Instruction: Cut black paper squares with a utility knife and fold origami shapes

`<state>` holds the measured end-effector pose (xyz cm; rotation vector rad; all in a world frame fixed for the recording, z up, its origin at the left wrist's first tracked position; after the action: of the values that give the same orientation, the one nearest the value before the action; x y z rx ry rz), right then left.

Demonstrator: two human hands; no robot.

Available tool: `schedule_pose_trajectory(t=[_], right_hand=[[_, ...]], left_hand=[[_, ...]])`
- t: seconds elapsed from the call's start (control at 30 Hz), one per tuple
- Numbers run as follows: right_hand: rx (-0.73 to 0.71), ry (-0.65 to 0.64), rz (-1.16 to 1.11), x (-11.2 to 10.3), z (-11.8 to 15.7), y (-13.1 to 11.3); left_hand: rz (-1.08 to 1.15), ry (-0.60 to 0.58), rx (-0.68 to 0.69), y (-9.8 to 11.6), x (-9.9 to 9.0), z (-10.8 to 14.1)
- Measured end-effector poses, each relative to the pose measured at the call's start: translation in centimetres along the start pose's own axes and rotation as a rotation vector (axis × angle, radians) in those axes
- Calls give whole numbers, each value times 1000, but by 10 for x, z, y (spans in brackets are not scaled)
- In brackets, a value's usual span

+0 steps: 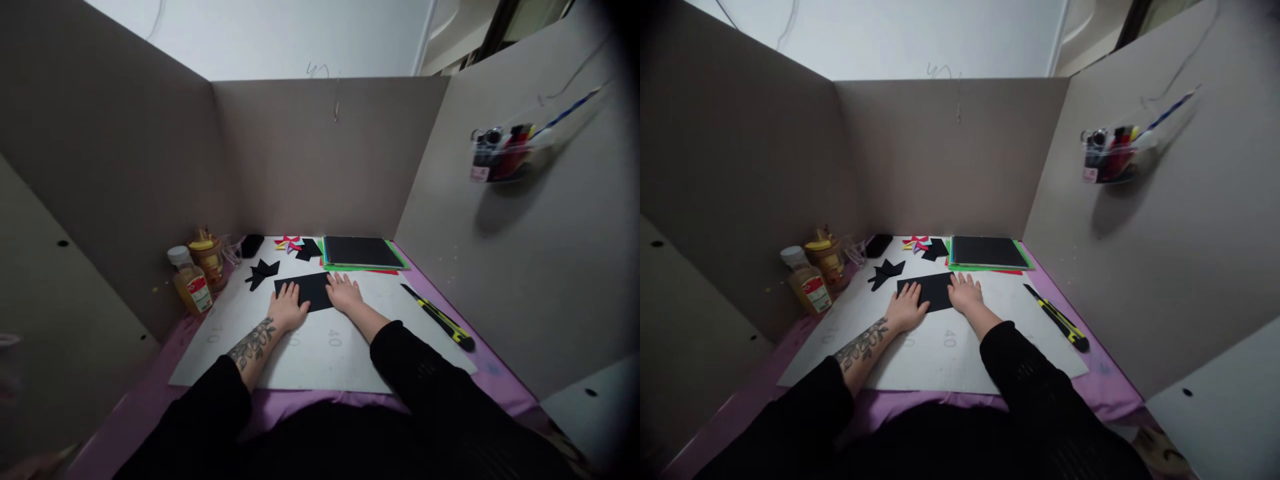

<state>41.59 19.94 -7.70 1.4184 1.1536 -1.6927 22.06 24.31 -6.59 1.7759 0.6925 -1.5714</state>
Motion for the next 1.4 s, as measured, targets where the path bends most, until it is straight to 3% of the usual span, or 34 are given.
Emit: schedule_pose_trajectory(t=[0.17, 0.23, 0.33, 0.4, 0.47, 0.53, 0.63, 0.7, 0.87, 0.97, 1.07, 1.17, 1.3, 1.4], right_hand=[[3, 58, 85, -11, 19, -25], [-146, -4, 73, -7, 39, -49], [-565, -184, -26, 4, 80, -82], [-608, -210, -73, 6, 99, -82], [-545, -243, -78, 2, 107, -68], [-472, -269, -64, -4, 107, -50], [-433, -264, -55, -13, 105, -34], [-427, -241, -61, -16, 106, -31], [-362, -215, -60, -15, 110, -21], [-263, -186, -24, -18, 112, 0], [-139, -127, 58, -26, 106, 22], [-93, -46, 107, -35, 89, 27], [-33, 39, -33, -34, 57, 16], [7, 11, -121, -19, 44, 8]], left_hand=[[-56, -14, -82, -28, -7, 17], [-76, -9, -85, -29, -7, 18], [-84, -11, -65, -27, -9, 19], [-80, -4, -68, -25, -12, 21], [-85, 40, -74, -23, -17, 24], [-90, 56, 63, -14, -20, 27], [-34, -73, 411, 8, -19, 38], [29, -149, 475, 16, -18, 46], [127, -162, 307, 2, -28, 65], [110, -150, 171, -21, -39, 76], [8, -122, 136, -33, -49, 81], [-29, -95, 67, -34, -55, 73], [112, 24, -108, -30, -51, 51], [228, 87, -74, -26, -38, 40]])
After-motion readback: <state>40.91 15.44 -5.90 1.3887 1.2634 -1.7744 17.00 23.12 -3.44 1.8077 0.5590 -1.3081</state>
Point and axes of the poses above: each hand's wrist, its own z-axis away from the middle knuckle, its own x-axis out of the palm, y = z × x, the point moved 3 cm from there along -z, towards the middle knuckle, and after that the axes turned 1 degree about -z, right-handed, at the moved point
